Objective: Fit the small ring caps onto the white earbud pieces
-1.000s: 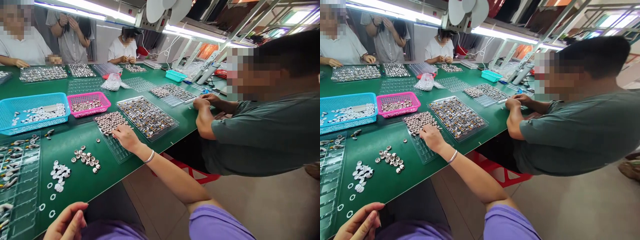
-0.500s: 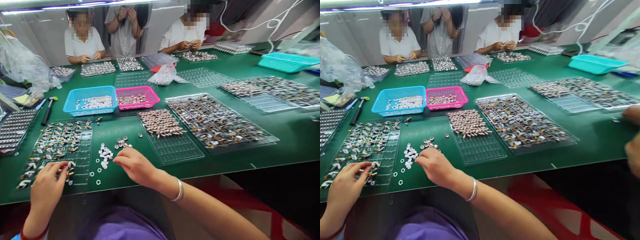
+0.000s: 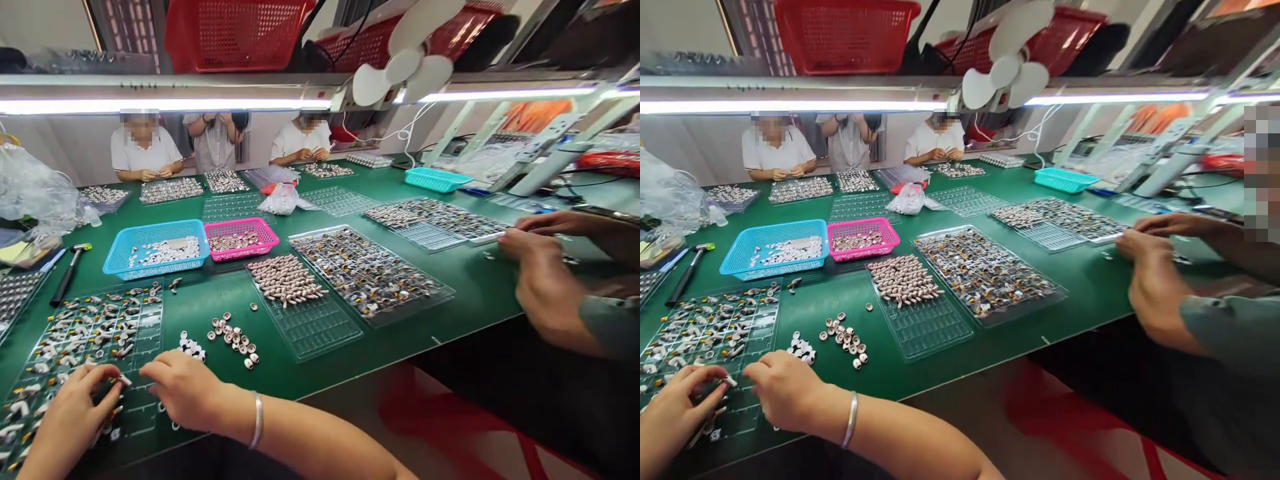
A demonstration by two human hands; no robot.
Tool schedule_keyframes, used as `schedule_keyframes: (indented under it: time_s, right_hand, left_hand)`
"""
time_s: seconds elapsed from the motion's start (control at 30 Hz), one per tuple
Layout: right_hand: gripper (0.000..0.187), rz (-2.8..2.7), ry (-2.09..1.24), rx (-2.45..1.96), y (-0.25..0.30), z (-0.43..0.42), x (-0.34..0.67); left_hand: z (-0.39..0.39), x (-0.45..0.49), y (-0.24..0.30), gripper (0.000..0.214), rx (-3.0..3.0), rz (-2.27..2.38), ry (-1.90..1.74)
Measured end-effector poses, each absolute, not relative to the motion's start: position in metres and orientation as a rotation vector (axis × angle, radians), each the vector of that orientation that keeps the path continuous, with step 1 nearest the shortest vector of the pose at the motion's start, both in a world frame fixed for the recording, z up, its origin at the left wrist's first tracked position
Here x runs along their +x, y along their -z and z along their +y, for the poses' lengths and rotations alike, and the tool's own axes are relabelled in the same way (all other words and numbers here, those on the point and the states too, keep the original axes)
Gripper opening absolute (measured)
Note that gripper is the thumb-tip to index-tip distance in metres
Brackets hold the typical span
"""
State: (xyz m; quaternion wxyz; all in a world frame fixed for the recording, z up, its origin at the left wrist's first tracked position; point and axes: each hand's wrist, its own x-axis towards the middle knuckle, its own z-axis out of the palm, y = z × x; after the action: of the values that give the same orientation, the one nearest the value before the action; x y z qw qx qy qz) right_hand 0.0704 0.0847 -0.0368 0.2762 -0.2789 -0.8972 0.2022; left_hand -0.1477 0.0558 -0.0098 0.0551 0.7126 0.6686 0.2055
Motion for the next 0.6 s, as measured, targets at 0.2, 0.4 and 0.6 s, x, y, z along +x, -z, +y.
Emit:
schedule_keyframes:
  time_s: [0.2,0.4,0.6]
  right_hand:
    - [0.025,-2.491,-0.559,-0.801,0.018,0.098,0.043]
    - [0.028,-2.376,-0.575,-0.738,0.007,0.089,0.073]
    - [0.015,-2.051,-0.878,-0.743,0.011,0.061,0.121]
  left_hand:
    - [0.057,-0.133,0.006,0.030,1.903,2.056,-0.801]
    - [0.047,-0.111,0.008,0.042,1.655,1.915,-0.999]
    - [0.026,-0.074,0.019,0.047,1.476,1.638,-1.014]
